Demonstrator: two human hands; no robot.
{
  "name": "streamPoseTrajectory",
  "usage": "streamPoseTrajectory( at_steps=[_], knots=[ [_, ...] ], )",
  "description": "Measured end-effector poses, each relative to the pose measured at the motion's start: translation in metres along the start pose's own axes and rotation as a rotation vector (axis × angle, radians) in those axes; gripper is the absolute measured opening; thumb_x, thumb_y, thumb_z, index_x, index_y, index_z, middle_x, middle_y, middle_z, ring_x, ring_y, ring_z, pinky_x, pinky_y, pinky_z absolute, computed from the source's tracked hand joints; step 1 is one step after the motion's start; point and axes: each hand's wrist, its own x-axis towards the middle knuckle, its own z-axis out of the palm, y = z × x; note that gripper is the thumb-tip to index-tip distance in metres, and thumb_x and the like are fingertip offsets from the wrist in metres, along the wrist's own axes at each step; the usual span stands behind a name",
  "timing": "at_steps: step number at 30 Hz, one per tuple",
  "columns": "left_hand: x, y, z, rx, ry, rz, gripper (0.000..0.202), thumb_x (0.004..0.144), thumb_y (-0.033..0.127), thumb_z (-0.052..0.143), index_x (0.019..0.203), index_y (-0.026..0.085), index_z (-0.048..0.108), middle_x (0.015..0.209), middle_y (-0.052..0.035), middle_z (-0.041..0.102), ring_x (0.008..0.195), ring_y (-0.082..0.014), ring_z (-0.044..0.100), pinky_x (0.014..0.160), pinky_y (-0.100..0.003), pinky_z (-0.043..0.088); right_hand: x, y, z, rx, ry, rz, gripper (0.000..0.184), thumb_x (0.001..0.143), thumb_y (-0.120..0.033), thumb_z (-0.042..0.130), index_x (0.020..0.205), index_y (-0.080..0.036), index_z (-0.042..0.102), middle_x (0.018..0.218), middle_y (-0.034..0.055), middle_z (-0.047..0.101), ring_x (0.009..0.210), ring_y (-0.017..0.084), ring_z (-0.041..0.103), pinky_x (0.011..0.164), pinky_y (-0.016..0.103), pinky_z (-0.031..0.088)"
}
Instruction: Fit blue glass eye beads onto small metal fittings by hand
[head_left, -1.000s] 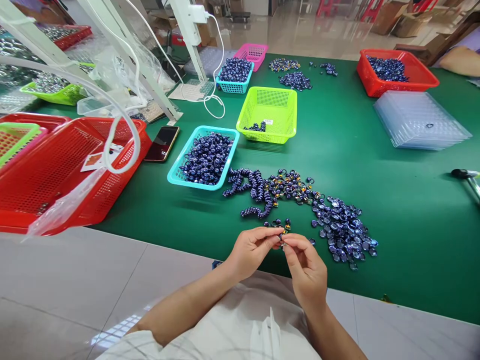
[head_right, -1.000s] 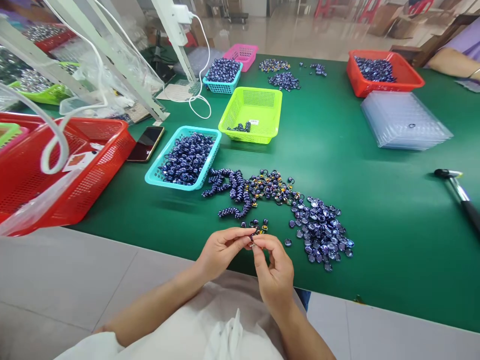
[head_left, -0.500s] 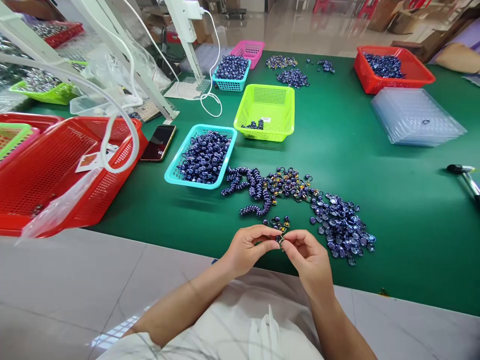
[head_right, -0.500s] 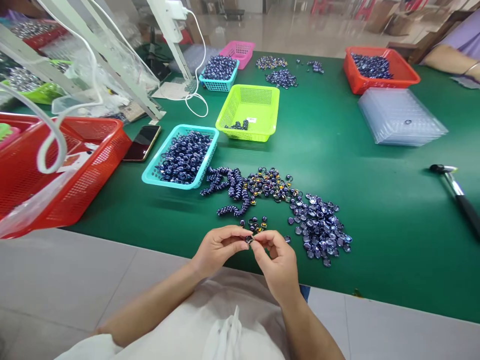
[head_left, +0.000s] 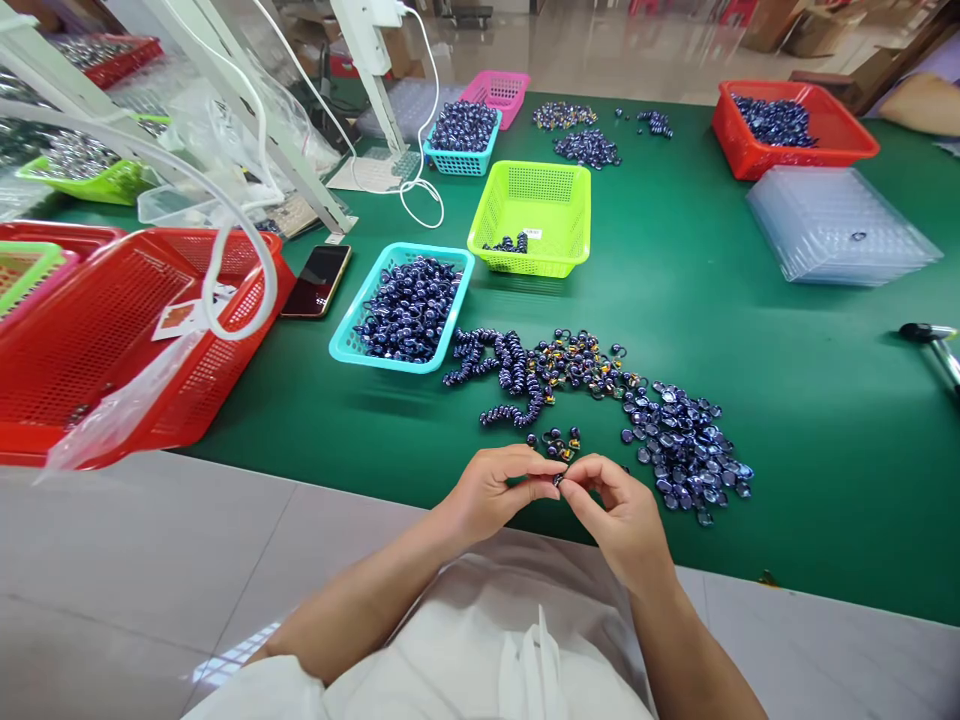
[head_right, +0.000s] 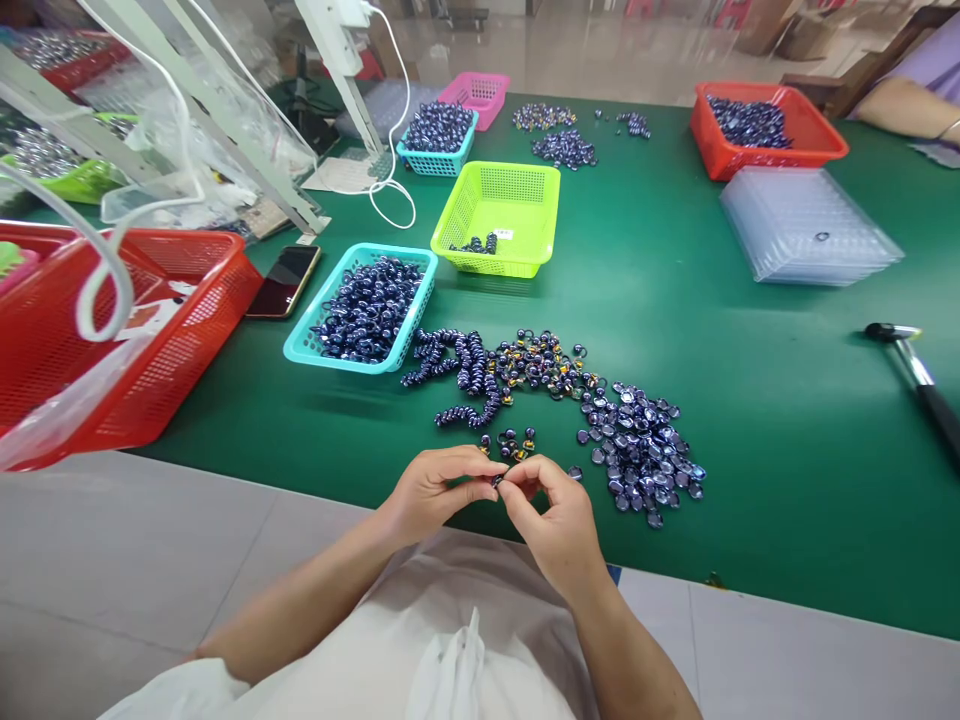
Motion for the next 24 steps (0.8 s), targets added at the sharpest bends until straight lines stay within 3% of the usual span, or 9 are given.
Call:
streamPoseTrajectory(
  at_steps=[5, 8, 11, 17, 24],
  knots=[
    [-0.004, -0.004, 0.004, 0.023, 0.015, 0.096, 0.023, 0.089, 0.028, 0.067, 0.109, 0.022, 0.077, 0.076, -0.0053, 0.073, 0.069, -0.0145, 0.064, 0.068, -0.026, 0.052, 0.003, 0.004, -0.002, 0.042, -0.045, 0.067, 0.018, 0.089, -0.037, 0.063, 0.083, -0.020, 0.061, 0.076, 0.0013, 0.064, 0.068, 0.015, 0.059, 0.062, 0.025, 0.049],
    [-0.007, -0.003, 0.007, 0.035, 0.033, 0.084, 0.024, 0.090, 0.026, 0.066, 0.111, 0.021, 0.076, 0.078, -0.0058, 0.073, 0.071, -0.0146, 0.064, 0.069, -0.026, 0.053, 0.007, 0.007, -0.001, 0.096, -0.063, 0.096, 0.022, 0.087, -0.040, 0.065, 0.082, -0.021, 0.058, 0.071, -0.0002, 0.061, 0.064, 0.014, 0.057, 0.058, 0.025, 0.049],
    [-0.007, 0.003, 0.008, -0.007, 0.060, -0.050, 0.023, 0.087, 0.030, 0.069, 0.105, 0.019, 0.078, 0.080, -0.0070, 0.074, 0.074, -0.0163, 0.066, 0.070, -0.028, 0.055, 0.010, 0.008, 0.001, 0.102, -0.052, 0.076, 0.024, 0.086, -0.043, 0.066, 0.081, -0.020, 0.058, 0.070, -0.0007, 0.060, 0.062, 0.013, 0.056, 0.057, 0.024, 0.049],
    [-0.005, 0.015, 0.008, -0.349, 0.139, -0.433, 0.031, 0.076, 0.036, 0.078, 0.099, 0.015, 0.079, 0.090, -0.0086, 0.077, 0.077, -0.0197, 0.072, 0.074, -0.032, 0.062, 0.009, 0.004, -0.001, 0.188, -0.095, 0.067, 0.023, 0.087, -0.043, 0.067, 0.089, -0.021, 0.064, 0.078, 0.0018, 0.067, 0.070, 0.015, 0.064, 0.065, 0.027, 0.055],
    [-0.001, 0.016, 0.013, -0.381, 0.208, -0.507, 0.024, 0.073, 0.028, 0.076, 0.092, 0.013, 0.078, 0.078, -0.0057, 0.076, 0.066, -0.0146, 0.068, 0.067, -0.026, 0.059, 0.000, 0.014, 0.005, 0.160, 0.003, 0.005, 0.017, 0.088, -0.038, 0.067, 0.096, -0.023, 0.068, 0.087, 0.0026, 0.071, 0.078, 0.017, 0.067, 0.071, 0.028, 0.055]
  ],
)
